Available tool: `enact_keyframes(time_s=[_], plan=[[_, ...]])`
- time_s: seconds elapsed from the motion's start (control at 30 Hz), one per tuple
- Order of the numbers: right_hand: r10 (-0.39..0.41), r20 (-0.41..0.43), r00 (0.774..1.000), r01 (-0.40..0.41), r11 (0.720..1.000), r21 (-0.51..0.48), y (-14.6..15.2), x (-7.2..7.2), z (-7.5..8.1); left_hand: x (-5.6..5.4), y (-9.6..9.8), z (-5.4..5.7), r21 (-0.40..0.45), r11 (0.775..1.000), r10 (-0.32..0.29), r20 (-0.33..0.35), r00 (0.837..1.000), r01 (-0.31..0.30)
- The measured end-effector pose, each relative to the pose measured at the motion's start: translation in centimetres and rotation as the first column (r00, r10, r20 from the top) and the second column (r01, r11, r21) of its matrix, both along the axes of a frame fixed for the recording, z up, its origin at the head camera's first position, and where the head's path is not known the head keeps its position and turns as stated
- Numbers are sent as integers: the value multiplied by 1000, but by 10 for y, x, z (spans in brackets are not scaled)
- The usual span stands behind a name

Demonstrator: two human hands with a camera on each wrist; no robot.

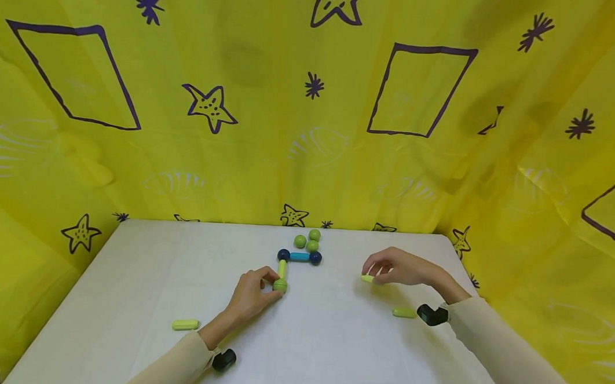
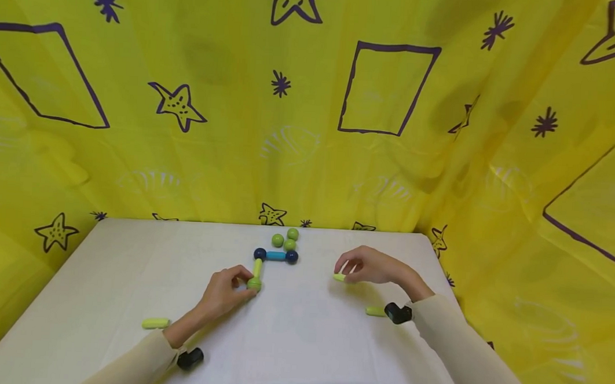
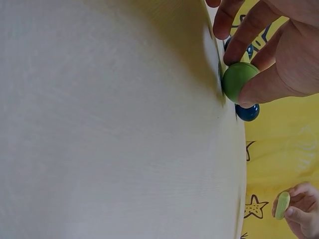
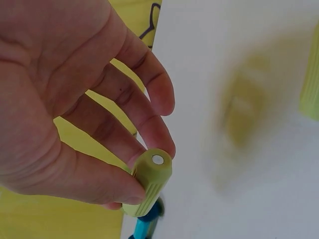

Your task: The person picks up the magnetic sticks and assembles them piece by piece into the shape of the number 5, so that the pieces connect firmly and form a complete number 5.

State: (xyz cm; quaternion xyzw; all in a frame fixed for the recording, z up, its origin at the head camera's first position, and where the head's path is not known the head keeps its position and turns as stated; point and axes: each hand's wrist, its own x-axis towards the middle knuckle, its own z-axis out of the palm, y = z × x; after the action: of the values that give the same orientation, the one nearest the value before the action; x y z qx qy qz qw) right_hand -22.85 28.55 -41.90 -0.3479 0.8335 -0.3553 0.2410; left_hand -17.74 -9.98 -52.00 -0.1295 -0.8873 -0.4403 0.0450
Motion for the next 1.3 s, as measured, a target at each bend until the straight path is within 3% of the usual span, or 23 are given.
enact_keyframes(time_s=[0.43,0.97,1.3], plan=[[84,20,996,-84,996,-9,-47,-15,-9,0,0,2,2,1000,-11,9,1000,11],[68,90,994,-72,996,43,-106,-26,-32,-1,0,-1,-12,1000,-3,-14,1000,3],[45,144,988,-51,998,38,-134,-26,-47,-2,-1,-1,-13,1000,-6,-28,1000,6]])
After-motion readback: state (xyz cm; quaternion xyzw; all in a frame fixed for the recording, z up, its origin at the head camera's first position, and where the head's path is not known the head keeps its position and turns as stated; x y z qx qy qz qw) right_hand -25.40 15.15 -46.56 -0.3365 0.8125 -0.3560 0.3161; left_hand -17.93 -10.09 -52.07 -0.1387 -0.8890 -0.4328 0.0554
